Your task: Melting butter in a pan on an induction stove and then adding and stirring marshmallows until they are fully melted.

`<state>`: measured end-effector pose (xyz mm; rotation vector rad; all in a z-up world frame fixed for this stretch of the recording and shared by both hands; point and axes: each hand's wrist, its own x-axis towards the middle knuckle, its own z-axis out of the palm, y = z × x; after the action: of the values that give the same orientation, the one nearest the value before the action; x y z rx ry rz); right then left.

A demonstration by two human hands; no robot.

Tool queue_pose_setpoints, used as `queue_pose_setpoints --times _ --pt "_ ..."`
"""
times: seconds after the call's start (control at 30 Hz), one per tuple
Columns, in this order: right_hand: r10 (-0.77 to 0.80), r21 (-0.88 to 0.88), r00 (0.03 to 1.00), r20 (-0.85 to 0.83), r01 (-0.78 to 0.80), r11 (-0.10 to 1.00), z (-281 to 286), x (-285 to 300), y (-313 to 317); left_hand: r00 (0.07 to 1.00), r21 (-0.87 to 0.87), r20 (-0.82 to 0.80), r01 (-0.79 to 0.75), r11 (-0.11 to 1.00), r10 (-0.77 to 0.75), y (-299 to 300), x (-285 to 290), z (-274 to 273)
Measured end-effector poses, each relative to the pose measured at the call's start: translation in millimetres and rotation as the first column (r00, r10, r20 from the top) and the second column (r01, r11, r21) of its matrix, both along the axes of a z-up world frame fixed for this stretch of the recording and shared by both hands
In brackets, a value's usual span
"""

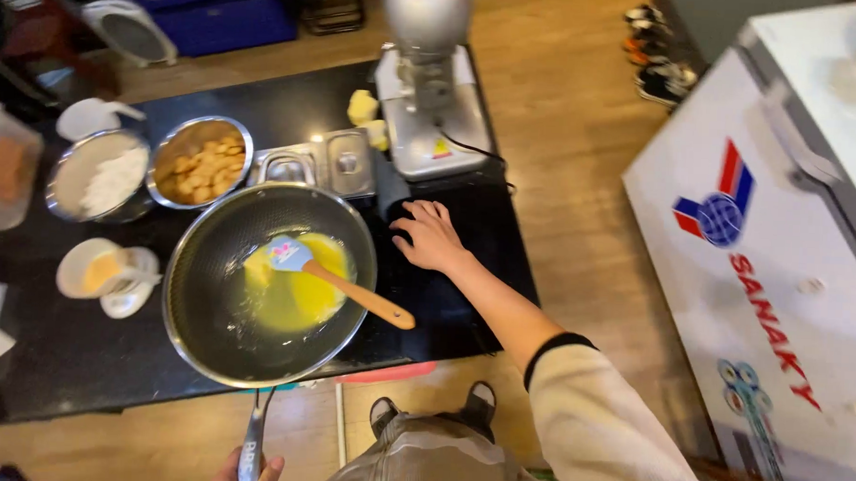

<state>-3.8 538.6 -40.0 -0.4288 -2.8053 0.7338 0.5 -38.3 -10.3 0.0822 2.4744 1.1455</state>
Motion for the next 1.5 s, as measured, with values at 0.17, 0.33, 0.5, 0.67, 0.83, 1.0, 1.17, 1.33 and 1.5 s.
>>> queue_pose_setpoints --times 0.17,0.33,0.5,0.67,0.83,1.0,1.17,1.33,1.5 --pt "0.073 0.049 0.85 0.521 -0.115 0.992 33 -76 -28 0.996 -0.116 -0.02 -0.088 0.989 0.086 -26 4 -4" --pt "-0.109 0.261 0.541 0.834 -0.211 0.942 46 -124 -48 0.991 -0.254 -0.026 -0.135 0.958 0.132 -38 7 -8" --pt "-0.18 0.325 0.457 0.871 -0.262 0.909 15 -143 -62 0.986 -0.452 -0.019 -0.157 0.878 0.167 -61 16 -4" --pt "-0.194 0.38 0.471 0.86 -0.34 0.86 -27 -127 -123 0.966 -0.451 0.009 -0.226 0.864 0.258 -63 27 17" --pt "-0.023 0.387 0.953 0.304 -0.102 0.916 -117 -69 -160 0.942 -0.275 0.1 -0.282 0.919 0.319 -48 17 43" --pt "-0.419 -0.992 0.902 0.1 0.06 -0.108 -79 -30 -204 0.995 -0.063 0.096 0.004 0.998 0.002 -48 0 43" --pt "-0.409 -0.816 0.889 0.203 -0.077 -0.573 -43 -34 -215 0.976 -0.124 0.208 0.097 0.987 -0.07 -24 -9 96" --pt "-0.458 -0.669 0.805 0.377 -0.106 -0.736 -8 -42 -205 0.956 -0.1 0.254 0.176 0.979 -0.146 -5 -11 124" --pt "-0.472 -0.64 0.793 0.385 -0.138 -0.755 8 -37 -214 0.914 0.033 0.327 0.246 0.969 -0.243 13 -12 141"
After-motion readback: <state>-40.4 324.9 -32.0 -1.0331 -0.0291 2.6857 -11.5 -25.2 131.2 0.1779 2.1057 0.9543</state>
